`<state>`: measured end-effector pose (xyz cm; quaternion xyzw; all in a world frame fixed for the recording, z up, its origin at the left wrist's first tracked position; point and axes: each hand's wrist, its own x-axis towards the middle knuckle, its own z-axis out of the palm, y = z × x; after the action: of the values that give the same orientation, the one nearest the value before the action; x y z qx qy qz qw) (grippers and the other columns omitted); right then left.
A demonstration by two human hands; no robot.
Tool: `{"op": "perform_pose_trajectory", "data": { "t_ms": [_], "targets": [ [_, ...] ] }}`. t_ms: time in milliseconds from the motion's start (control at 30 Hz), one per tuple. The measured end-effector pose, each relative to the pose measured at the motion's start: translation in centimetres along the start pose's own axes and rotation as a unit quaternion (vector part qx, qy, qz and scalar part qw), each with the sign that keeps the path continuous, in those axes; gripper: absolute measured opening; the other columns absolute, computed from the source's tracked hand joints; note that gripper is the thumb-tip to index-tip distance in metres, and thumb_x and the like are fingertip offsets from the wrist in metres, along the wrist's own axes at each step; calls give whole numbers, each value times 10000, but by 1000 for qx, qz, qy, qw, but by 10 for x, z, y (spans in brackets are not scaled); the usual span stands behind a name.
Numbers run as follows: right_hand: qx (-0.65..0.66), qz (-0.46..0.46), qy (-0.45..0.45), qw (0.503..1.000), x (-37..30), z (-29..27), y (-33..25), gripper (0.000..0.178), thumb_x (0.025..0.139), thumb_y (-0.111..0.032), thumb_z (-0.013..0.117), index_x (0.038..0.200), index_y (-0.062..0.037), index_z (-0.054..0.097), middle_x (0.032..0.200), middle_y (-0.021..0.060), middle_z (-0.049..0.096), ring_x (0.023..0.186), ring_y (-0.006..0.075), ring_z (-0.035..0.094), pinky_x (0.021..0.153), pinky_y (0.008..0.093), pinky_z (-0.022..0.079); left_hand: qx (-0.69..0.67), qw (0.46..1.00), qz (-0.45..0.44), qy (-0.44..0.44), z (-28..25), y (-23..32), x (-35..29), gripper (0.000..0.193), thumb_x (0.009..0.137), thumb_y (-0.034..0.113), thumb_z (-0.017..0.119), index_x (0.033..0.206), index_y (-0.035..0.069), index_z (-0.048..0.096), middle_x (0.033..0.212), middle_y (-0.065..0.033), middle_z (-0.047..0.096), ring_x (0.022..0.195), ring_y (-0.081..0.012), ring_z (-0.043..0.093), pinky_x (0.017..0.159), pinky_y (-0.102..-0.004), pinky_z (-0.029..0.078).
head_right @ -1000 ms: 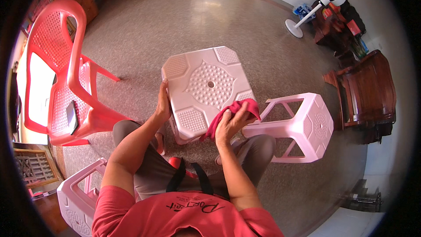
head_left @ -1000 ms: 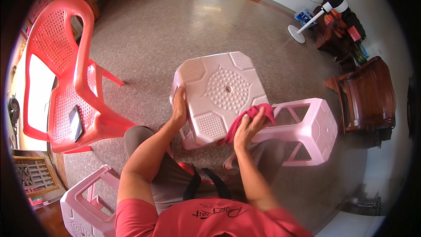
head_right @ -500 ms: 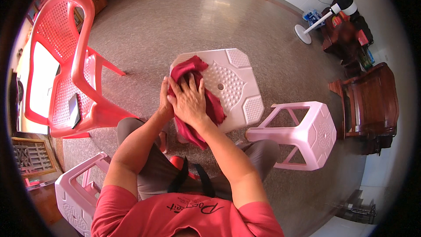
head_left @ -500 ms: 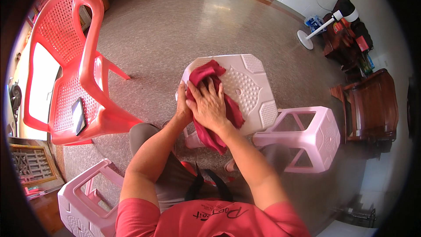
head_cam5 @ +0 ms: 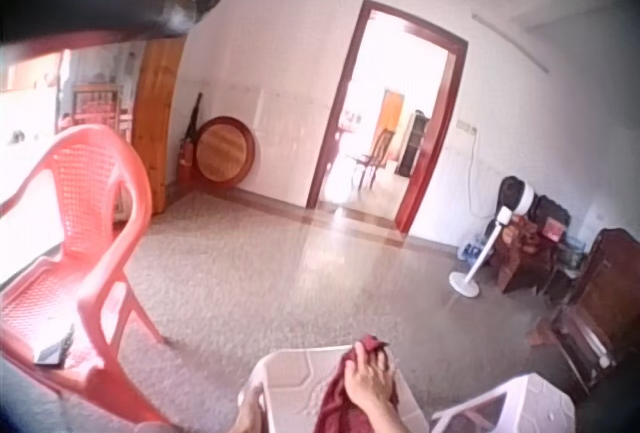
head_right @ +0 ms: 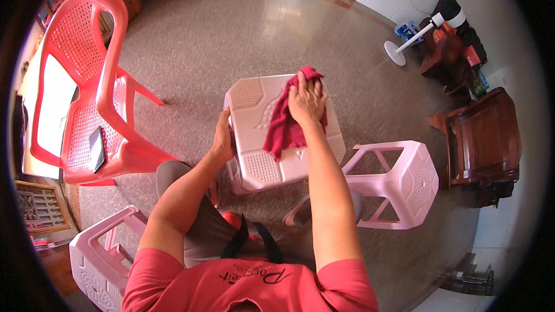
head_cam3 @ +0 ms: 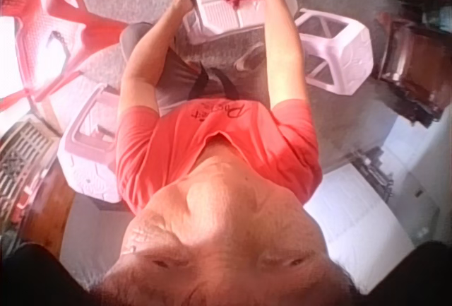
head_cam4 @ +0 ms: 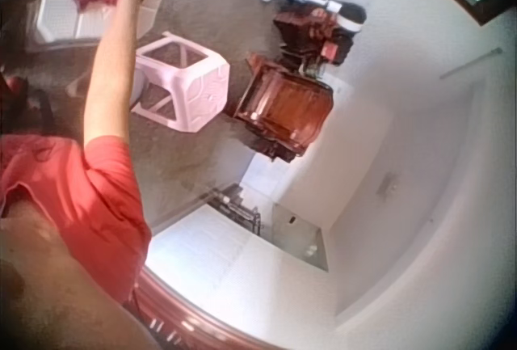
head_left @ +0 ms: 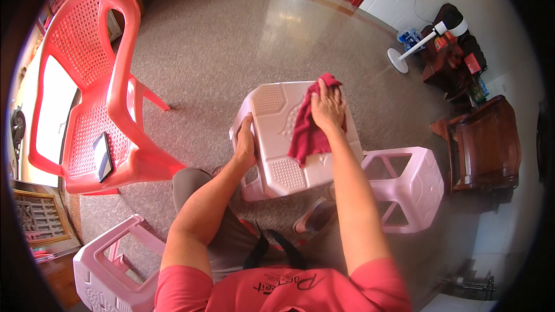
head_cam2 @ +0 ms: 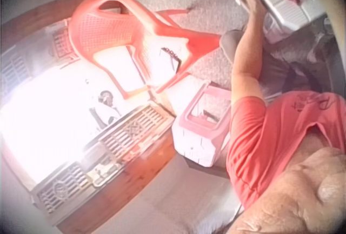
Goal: The person wipes several pink plastic stools with a red cloth, cleaning the top and the sides while sitting in a room.
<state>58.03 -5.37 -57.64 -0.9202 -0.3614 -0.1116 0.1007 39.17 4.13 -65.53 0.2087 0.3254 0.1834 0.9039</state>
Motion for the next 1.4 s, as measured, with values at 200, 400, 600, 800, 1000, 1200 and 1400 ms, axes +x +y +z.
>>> {"op": "perform_pose_trajectory", "data": {
  "t_ms": [200, 400, 600, 800, 1000, 1200, 1400],
  "targets": [
    [15, 52, -23, 998, -65, -32, 50, 510, 862, -337, 344, 1305, -88, 299, 1260, 178, 416, 1152, 347, 385, 928, 493, 298, 11, 999, -20, 27, -7, -2, 7, 596, 822, 495, 434, 1216, 48, 427, 1117, -132, 510, 951, -214, 526, 822, -299, 431],
    [15, 14, 34, 999, -141, -46, 62, 529, 848, -281, 399, 1286, -1, 299, 1163, 258, 432, 1123, 423, 348, 963, 506, 231, 18, 1000, 17, 18, -7, -5, 9, 600, 825, 495, 429, 1194, 23, 441, 1096, -133, 520, 931, -213, 533, 803, -301, 442],
    [4, -17, -32, 999, -181, -64, 8, 571, 857, -337, 395, 1340, -75, 241, 1300, 189, 354, 1230, 466, 202, 951, 652, 84, 9, 1000, 15, 9, 11, -2, -4, 540, 847, 463, 413, 1162, 27, 469, 1053, -120, 545, 892, -195, 546, 787, -304, 448],
    [70, -201, -72, 975, -148, -66, -68, 570, 792, -326, 515, 1297, -121, 350, 1209, 167, 458, 1147, 468, 313, 912, 658, 154, -14, 999, -1, -37, 0, 1, -1, 515, 861, 453, 404, 1148, 32, 481, 1038, -113, 563, 896, -204, 552, 816, -302, 435],
    [120, -270, -81, 952, -78, -33, -105, 454, 847, -358, 428, 1275, -209, 393, 1266, 150, 428, 1216, 420, 275, 966, 621, 160, -86, 990, 37, -104, -1, -3, -1, 450, 897, 415, 341, 1214, 115, 447, 1169, -76, 502, 1064, -200, 471, 915, -310, 372],
    [67, -186, -14, 980, -4, 2, -85, 421, 857, -394, 408, 1238, -216, 393, 1253, 142, 442, 1196, 366, 335, 952, 583, 219, 22, 999, -16, -20, 14, 6, -8, 579, 848, 500, 398, 1231, 65, 406, 1157, -124, 495, 1012, -208, 505, 866, -310, 407],
    [13, -68, 4, 998, 16, 5, 3, 452, 853, -371, 393, 1259, -173, 365, 1270, 139, 428, 1222, 320, 314, 959, 528, 227, 6, 1000, -30, 0, 3, 3, 2, 623, 825, 525, 431, 1219, 42, 418, 1156, -136, 494, 996, -211, 506, 861, -307, 402]
  ]
}}
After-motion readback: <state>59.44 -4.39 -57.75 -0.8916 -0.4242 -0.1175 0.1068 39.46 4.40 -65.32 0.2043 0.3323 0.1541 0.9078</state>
